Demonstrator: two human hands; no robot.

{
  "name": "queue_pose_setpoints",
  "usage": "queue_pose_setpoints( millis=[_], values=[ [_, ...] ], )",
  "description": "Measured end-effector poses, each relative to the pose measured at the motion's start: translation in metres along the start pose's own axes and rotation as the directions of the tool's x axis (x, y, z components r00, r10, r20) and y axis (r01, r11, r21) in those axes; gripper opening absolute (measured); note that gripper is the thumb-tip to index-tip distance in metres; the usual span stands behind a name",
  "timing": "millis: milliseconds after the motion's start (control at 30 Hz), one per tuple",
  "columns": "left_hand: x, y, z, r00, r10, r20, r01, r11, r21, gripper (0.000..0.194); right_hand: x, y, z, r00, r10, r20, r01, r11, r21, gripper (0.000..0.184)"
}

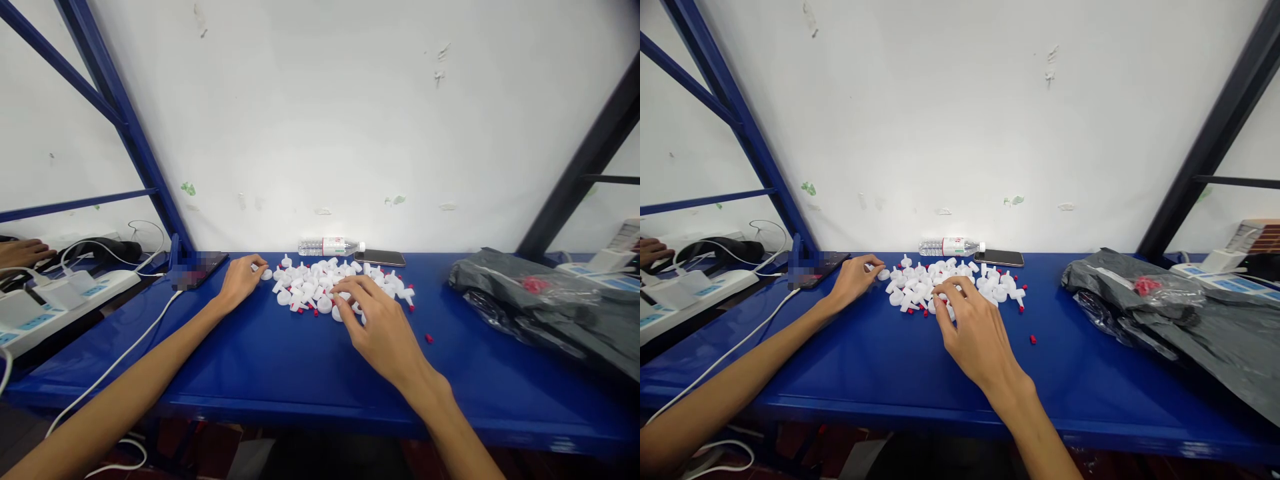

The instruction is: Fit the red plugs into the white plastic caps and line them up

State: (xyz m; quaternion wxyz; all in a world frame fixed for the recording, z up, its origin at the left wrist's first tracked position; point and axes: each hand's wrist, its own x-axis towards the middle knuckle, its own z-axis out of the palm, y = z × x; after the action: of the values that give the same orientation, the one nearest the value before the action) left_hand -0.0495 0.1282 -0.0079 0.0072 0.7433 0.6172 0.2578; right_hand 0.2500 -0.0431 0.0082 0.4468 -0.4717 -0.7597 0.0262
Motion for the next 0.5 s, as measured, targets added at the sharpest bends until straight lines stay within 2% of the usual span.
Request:
queue_pose_setpoints(
  millis=[167,333,400,500],
  values=[
    [-0.003,0.002,0.003,0.999,0.014,-0.049,-0.016,0.999,-0.037,0.036,0.001,0.0,-0.001,1.0,0.002,0.004,-0.002,1.0,-0.001,0.02],
    [-0.013,0.017,0.001,0.987,0.047,-0.152,-0.045,0.999,0.02,0.038,0.001,-0.001,-0.002,1.0,0.003,-0.002,-0.003,1.0,0.004,0.019],
    [-0.016,0.023,0.001,0.985,0.088,-0.148,-0.083,0.996,0.045,0.038,0.001,-0.001,-0.002,1.0,0.001,0.0,-0.001,1.0,0.007,0.018],
    [-0.016,0.026,0.004,0.984,0.158,-0.086,-0.153,0.986,0.064,0.035,0.0,-0.002,-0.002,1.0,0.001,0.008,-0.001,1.0,0.006,0.018]
  ],
)
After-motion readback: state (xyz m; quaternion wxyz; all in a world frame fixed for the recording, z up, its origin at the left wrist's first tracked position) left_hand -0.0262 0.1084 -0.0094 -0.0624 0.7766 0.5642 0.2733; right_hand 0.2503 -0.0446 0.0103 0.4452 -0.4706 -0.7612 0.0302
